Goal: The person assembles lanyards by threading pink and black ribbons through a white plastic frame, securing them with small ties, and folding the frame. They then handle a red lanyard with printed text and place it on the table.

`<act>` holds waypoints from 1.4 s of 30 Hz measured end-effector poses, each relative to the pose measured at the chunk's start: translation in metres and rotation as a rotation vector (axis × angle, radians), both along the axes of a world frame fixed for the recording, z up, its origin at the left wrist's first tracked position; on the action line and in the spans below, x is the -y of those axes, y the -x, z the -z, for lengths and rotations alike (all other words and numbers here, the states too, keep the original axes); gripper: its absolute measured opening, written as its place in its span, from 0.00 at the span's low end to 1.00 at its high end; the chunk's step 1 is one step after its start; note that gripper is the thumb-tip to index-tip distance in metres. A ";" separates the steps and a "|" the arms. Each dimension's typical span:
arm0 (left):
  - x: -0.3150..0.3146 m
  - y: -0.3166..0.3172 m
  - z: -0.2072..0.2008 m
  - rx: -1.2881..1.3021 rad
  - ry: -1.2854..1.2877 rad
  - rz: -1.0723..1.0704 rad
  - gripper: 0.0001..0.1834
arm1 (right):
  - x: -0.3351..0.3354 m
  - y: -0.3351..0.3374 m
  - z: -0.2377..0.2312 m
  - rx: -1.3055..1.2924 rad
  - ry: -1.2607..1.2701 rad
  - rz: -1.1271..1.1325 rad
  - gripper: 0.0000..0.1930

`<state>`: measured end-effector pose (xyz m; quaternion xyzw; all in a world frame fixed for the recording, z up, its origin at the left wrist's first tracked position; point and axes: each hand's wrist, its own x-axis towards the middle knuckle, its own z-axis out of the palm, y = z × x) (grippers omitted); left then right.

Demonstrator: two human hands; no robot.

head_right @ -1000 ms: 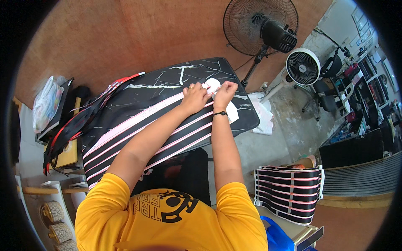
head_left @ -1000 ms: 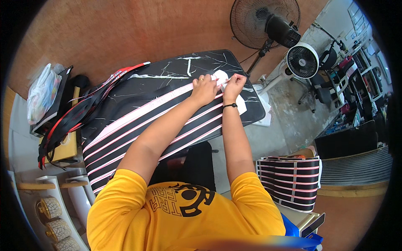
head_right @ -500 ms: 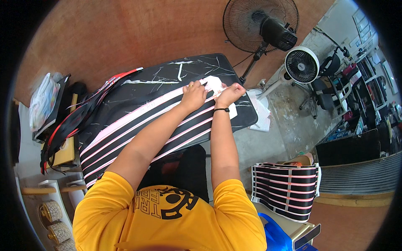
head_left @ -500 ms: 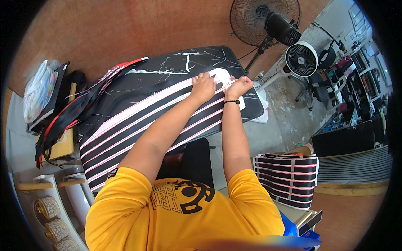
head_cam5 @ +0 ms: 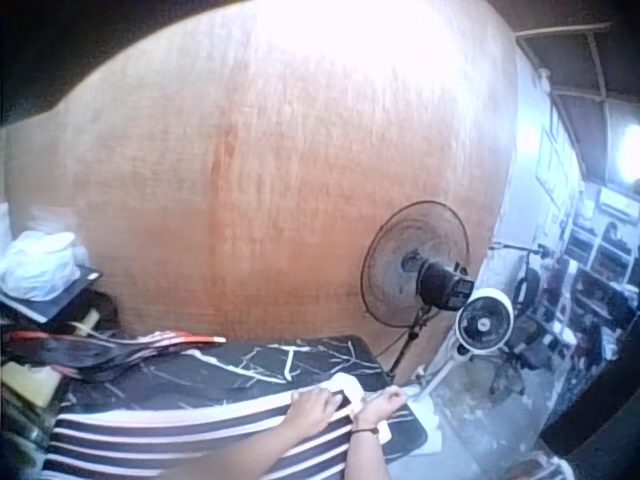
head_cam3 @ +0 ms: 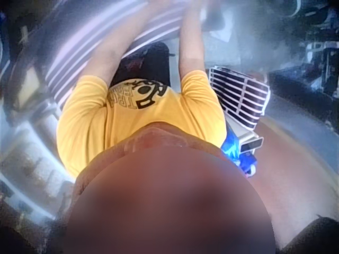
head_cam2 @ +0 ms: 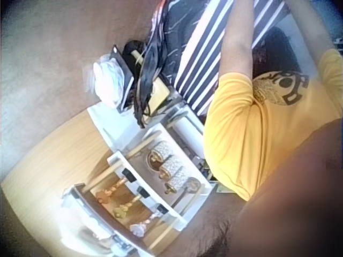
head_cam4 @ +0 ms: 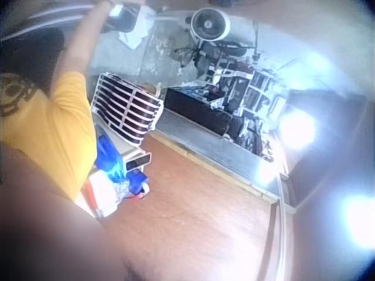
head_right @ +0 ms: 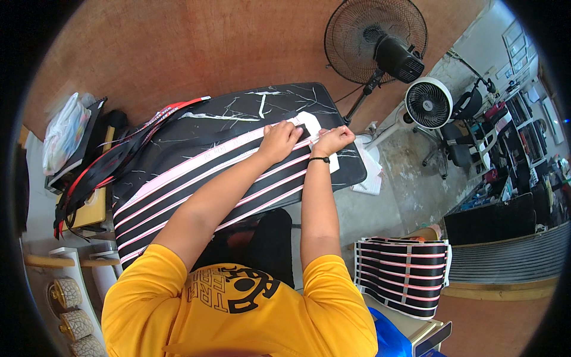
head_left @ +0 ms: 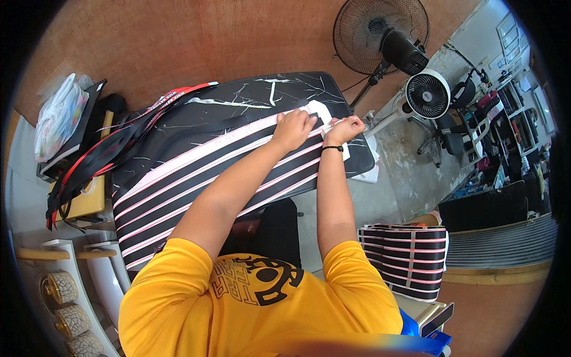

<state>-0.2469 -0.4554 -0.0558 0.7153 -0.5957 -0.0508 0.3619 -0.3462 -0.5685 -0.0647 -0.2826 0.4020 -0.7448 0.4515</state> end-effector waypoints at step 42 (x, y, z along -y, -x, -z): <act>-0.021 0.015 -0.008 0.230 -0.080 0.233 0.42 | -0.028 0.105 0.009 0.136 0.141 -0.159 0.11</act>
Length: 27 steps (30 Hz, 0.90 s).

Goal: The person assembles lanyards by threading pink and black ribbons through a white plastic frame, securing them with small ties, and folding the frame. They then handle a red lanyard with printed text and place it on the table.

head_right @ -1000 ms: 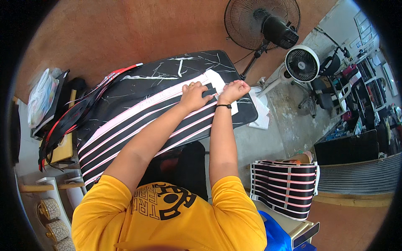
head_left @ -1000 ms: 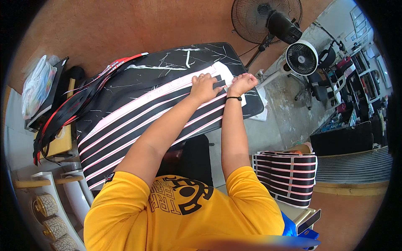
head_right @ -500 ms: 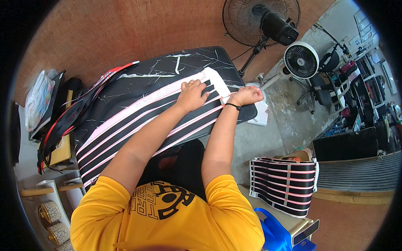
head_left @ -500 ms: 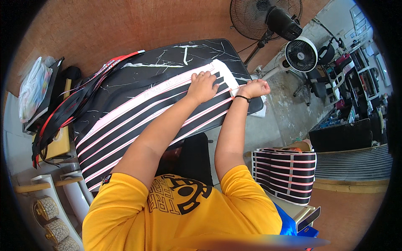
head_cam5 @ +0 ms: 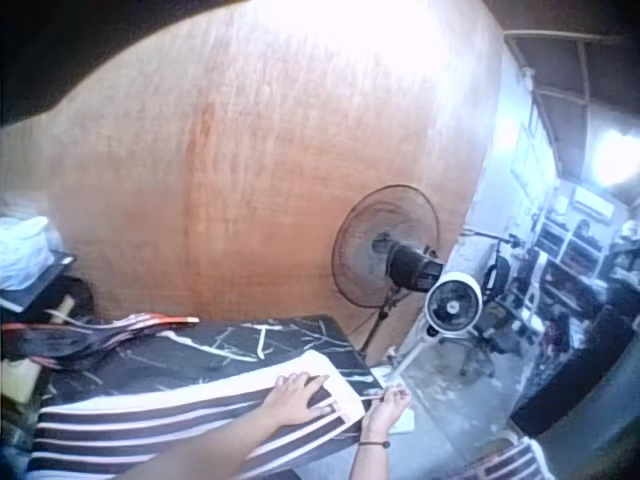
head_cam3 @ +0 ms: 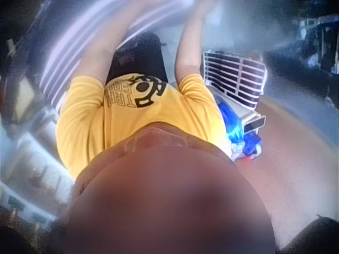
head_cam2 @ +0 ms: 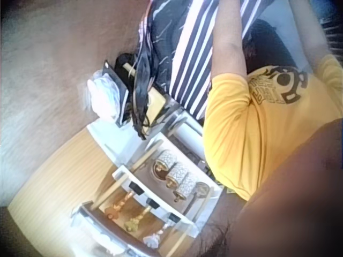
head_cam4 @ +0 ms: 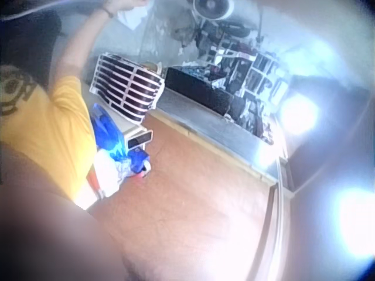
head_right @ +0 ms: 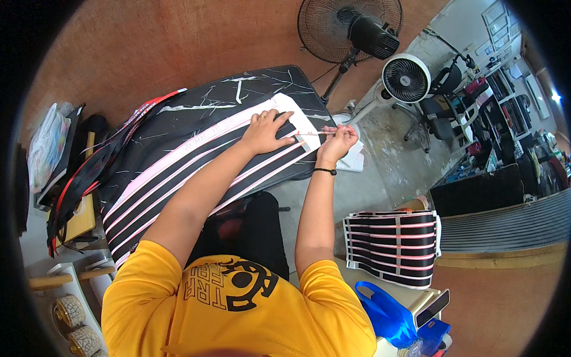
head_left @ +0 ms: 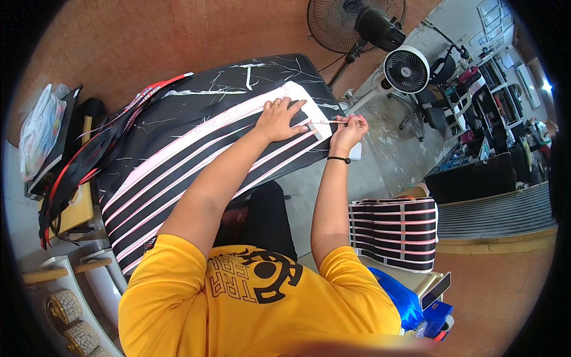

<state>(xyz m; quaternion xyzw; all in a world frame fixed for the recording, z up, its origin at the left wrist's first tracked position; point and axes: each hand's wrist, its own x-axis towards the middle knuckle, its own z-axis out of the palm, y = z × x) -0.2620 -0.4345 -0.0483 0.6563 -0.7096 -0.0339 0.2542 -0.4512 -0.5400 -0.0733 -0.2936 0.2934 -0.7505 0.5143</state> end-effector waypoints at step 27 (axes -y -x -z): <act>0.005 -0.002 0.005 0.098 -0.047 0.001 0.35 | -0.011 0.150 0.027 0.099 -0.040 0.153 0.10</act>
